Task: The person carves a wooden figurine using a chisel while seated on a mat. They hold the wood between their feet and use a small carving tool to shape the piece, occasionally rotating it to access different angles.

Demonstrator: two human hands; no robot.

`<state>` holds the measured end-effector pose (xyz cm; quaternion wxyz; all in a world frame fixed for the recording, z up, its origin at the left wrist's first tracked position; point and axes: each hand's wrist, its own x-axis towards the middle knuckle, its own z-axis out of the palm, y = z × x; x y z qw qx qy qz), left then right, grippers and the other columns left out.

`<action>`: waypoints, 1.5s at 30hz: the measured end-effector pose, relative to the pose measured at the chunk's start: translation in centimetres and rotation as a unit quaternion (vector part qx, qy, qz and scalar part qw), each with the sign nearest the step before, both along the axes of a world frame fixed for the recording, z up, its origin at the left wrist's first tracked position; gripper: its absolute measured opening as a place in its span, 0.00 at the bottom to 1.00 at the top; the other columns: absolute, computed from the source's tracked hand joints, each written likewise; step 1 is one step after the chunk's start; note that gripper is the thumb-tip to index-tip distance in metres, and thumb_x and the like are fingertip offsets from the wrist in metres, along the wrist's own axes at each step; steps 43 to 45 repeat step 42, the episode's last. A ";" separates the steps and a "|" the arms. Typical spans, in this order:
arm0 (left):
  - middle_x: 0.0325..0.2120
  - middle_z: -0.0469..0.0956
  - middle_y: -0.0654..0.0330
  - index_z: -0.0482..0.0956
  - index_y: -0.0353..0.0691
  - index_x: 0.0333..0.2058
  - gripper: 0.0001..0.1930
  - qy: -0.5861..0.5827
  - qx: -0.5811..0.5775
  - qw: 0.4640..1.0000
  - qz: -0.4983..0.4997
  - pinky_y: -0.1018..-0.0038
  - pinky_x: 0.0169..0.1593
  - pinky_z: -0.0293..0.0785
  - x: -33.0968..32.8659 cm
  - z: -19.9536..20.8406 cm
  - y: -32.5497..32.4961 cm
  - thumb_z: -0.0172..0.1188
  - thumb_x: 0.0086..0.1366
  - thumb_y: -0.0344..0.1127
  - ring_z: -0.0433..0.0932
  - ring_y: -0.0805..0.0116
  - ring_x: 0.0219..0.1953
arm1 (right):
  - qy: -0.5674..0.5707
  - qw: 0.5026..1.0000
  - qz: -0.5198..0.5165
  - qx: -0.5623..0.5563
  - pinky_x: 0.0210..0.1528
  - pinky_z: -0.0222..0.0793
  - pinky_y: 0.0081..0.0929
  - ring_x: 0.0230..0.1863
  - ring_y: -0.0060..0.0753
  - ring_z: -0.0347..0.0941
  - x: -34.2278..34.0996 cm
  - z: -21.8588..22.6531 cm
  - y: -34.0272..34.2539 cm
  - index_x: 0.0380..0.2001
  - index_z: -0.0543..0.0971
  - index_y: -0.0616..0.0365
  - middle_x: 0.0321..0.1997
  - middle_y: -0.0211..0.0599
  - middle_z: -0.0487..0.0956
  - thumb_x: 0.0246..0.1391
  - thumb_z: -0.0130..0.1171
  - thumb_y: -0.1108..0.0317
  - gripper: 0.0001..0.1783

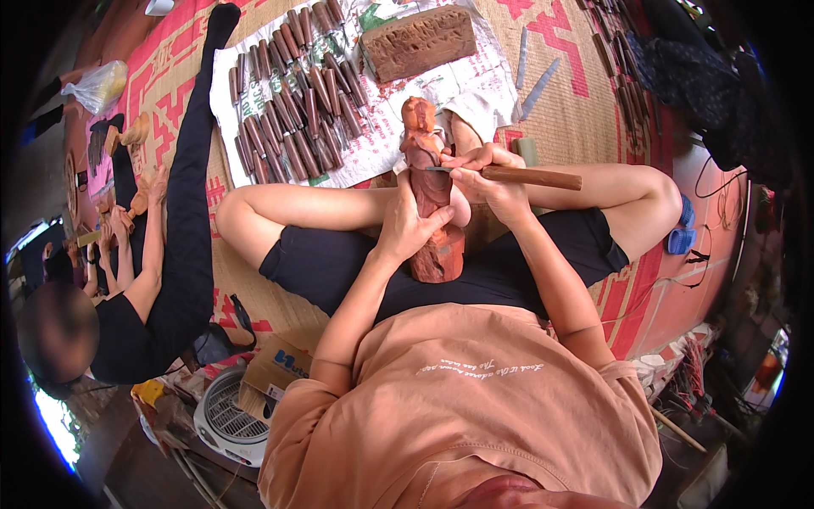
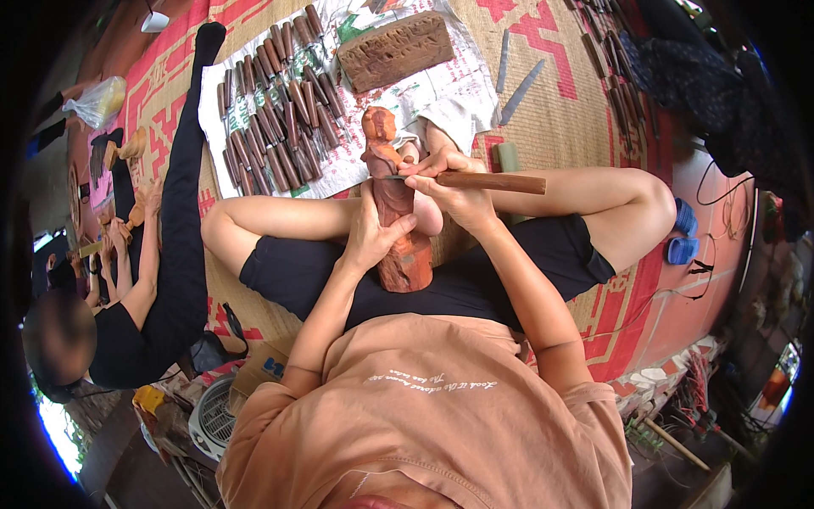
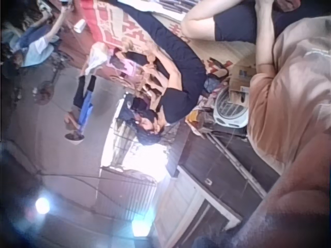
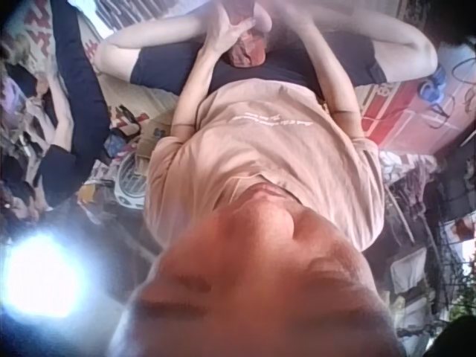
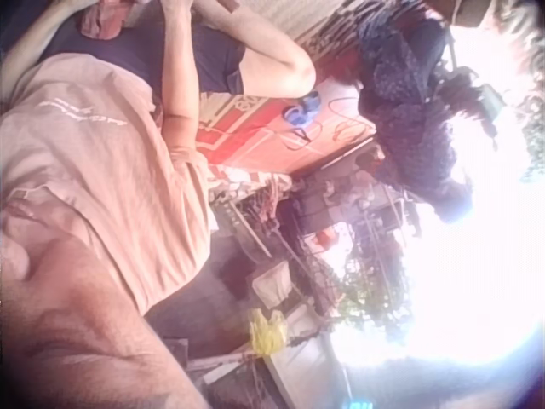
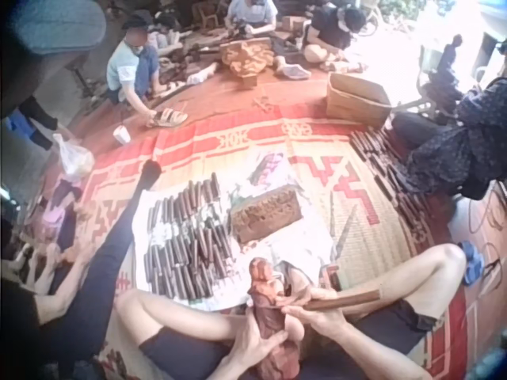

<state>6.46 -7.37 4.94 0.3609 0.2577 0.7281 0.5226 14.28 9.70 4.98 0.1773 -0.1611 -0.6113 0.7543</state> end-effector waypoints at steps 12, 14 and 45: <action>0.43 0.74 0.42 0.56 0.29 0.54 0.39 0.058 0.049 0.997 0.003 0.61 0.47 0.73 -0.1 -1.0 0.1 0.69 0.55 0.46 0.78 0.50 0.45 | 0.028 0.980 -0.031 -0.192 0.55 0.73 0.40 0.48 0.42 0.78 -0.4 1.5 0.0 0.22 0.69 0.59 0.35 0.50 0.81 0.52 0.62 0.81 0.12; 0.43 0.74 0.42 0.57 0.29 0.54 0.39 0.068 0.033 0.997 0.000 0.60 0.47 0.73 -0.2 -0.4 0.1 0.69 0.54 0.46 0.78 0.49 0.45 | 0.016 0.984 -0.028 -0.176 0.56 0.70 0.44 0.48 0.44 0.78 -0.3 1.7 0.0 0.22 0.68 0.59 0.35 0.47 0.80 0.52 0.62 0.80 0.12; 0.43 0.75 0.42 0.57 0.30 0.54 0.39 0.079 0.023 0.997 -0.007 0.61 0.49 0.73 -0.3 0.0 0.1 0.69 0.55 0.48 0.78 0.49 0.46 | 0.001 0.990 0.005 -0.139 0.56 0.71 0.43 0.48 0.46 0.78 -0.1 1.5 0.7 0.23 0.68 0.58 0.35 0.48 0.81 0.52 0.62 0.80 0.12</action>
